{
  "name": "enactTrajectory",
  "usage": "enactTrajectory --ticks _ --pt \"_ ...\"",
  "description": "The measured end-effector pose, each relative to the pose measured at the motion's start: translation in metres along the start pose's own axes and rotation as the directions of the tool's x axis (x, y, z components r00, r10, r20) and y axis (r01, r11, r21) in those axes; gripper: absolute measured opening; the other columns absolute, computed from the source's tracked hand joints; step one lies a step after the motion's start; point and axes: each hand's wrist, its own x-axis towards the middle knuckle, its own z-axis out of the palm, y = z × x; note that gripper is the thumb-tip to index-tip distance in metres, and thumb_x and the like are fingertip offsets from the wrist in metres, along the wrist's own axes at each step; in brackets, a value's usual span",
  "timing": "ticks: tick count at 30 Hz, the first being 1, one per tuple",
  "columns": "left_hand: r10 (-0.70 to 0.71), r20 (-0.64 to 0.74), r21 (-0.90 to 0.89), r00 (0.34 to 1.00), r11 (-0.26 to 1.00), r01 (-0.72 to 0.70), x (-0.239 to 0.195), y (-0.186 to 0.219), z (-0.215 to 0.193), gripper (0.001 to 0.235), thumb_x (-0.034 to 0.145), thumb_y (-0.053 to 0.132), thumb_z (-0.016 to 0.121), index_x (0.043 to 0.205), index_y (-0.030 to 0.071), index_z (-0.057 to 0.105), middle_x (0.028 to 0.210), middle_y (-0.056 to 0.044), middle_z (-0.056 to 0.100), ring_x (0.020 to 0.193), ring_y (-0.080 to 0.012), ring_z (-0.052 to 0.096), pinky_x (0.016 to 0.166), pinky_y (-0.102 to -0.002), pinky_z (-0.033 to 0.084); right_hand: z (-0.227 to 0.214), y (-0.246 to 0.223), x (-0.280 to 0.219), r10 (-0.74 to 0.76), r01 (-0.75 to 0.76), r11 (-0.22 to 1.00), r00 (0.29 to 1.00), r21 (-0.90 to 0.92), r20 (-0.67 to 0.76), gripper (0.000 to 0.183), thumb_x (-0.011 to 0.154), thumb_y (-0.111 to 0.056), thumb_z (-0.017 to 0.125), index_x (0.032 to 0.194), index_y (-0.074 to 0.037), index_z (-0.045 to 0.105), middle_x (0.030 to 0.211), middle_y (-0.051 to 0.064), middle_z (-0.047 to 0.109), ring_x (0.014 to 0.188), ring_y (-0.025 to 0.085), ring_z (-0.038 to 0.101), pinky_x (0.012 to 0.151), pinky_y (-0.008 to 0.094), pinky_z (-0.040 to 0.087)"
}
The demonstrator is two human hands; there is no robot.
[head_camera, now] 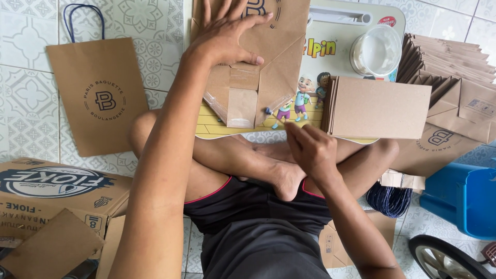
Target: The person sits on the floor and uses a small brush to apply glue from a container onto the flaps of brown paper bags. They fold the flaps inward to seal the bags and place the finished items into a stack.
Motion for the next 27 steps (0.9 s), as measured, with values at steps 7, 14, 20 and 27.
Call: enactTrajectory --ticks 7,14,20,27 --pt "-0.005 0.017 -0.006 1.000 1.000 0.005 -0.001 0.000 0.000 0.091 0.078 0.062 0.074 0.157 0.044 0.033 0.170 -0.002 -0.001 0.153 -0.0287 -0.012 0.115 -0.066 -0.016 -0.002 0.003 0.002 -0.064 0.059 0.994 0.997 0.092 0.050 0.006 0.100 -0.007 0.074 0.096 -0.010 0.072 0.062 0.000 0.040 0.049 0.014 0.037 0.044 0.034 0.031" --pt "0.005 0.000 -0.014 1.000 1.000 -0.005 0.000 -0.001 0.000 0.090 0.078 0.060 0.075 0.157 0.043 0.035 0.170 -0.003 0.002 0.153 -0.0278 -0.010 0.114 -0.066 -0.016 0.005 0.005 -0.004 0.040 -0.040 0.999 0.999 0.020 -0.022 0.006 0.102 -0.010 0.076 0.096 -0.010 0.075 0.063 0.000 0.044 0.051 0.013 0.036 0.044 0.030 0.030" --pt "0.008 -0.002 -0.011 1.000 1.000 -0.009 -0.001 -0.001 0.002 0.089 0.078 0.062 0.074 0.156 0.043 0.036 0.169 -0.003 0.006 0.153 -0.0294 -0.006 0.114 -0.066 -0.015 0.002 0.025 -0.002 0.124 -0.122 0.992 0.991 0.045 -0.046 0.003 0.101 -0.007 0.079 0.098 -0.008 0.080 0.064 0.001 0.049 0.052 0.012 0.038 0.046 0.029 0.029" --pt "-0.008 0.014 0.026 1.000 1.000 0.008 0.000 -0.003 0.002 0.091 0.079 0.065 0.071 0.158 0.045 0.031 0.170 -0.003 -0.004 0.154 -0.0320 -0.013 0.115 -0.065 -0.018 -0.002 0.016 0.000 -0.011 0.011 1.000 1.000 0.021 -0.002 0.002 0.100 -0.010 0.080 0.098 -0.009 0.080 0.063 0.000 0.051 0.050 0.011 0.040 0.044 0.030 0.029"
